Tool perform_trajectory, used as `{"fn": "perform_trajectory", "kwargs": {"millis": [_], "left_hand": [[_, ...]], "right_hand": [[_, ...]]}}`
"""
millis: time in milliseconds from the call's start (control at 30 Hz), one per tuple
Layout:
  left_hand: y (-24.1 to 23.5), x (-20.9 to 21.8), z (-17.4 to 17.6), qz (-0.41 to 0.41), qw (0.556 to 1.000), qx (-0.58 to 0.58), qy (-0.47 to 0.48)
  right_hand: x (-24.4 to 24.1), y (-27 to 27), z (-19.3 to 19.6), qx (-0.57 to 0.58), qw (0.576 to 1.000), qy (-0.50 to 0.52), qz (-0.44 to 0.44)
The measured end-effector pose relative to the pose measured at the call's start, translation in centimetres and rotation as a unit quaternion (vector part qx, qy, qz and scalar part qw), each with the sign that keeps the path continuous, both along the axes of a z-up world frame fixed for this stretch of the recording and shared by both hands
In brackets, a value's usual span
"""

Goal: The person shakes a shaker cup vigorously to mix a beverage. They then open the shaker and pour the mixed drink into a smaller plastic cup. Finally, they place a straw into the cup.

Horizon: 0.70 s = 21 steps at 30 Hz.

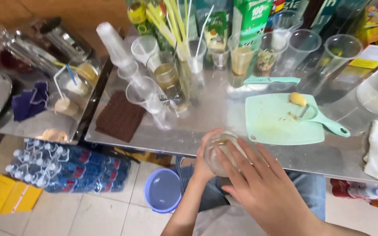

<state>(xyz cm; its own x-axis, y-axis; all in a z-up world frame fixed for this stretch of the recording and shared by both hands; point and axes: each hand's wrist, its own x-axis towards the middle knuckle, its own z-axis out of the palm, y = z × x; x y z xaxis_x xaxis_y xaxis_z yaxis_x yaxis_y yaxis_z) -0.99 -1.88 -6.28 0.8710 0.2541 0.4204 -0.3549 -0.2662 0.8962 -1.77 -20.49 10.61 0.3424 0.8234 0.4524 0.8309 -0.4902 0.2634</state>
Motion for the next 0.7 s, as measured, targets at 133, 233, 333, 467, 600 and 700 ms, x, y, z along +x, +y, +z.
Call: {"fn": "perform_trajectory", "kwargs": {"millis": [133, 233, 333, 467, 600, 700], "left_hand": [[-0.3, 0.6, -1.5, -0.014, 0.999, -0.028, -0.017], [-0.2, 0.9, -3.1, -0.027, 0.993, 0.022, -0.112], [-0.1, 0.8, -3.5, -0.062, 0.985, 0.017, -0.159], [-0.3, 0.4, -3.8, -0.084, 0.989, 0.000, -0.124], [-0.6, 0.4, -4.1, -0.069, 0.993, -0.014, -0.098], [-0.6, 0.2, -4.1, -0.085, 0.992, -0.059, -0.070]], "right_hand": [[-1.1, -0.6, 0.0, 0.021, 0.999, 0.027, 0.038], [-2.6, -1.4, 0.4, 0.016, 0.990, 0.114, 0.077], [-3.8, -2.1, 0.1, 0.003, 0.980, 0.186, 0.069], [-3.5, -2.2, 0.4, 0.001, 0.988, 0.127, 0.091], [-3.9, -2.4, 0.7, -0.019, 0.983, 0.159, 0.087], [-4.2, -2.3, 0.6, -0.014, 0.984, 0.146, 0.102]]}}
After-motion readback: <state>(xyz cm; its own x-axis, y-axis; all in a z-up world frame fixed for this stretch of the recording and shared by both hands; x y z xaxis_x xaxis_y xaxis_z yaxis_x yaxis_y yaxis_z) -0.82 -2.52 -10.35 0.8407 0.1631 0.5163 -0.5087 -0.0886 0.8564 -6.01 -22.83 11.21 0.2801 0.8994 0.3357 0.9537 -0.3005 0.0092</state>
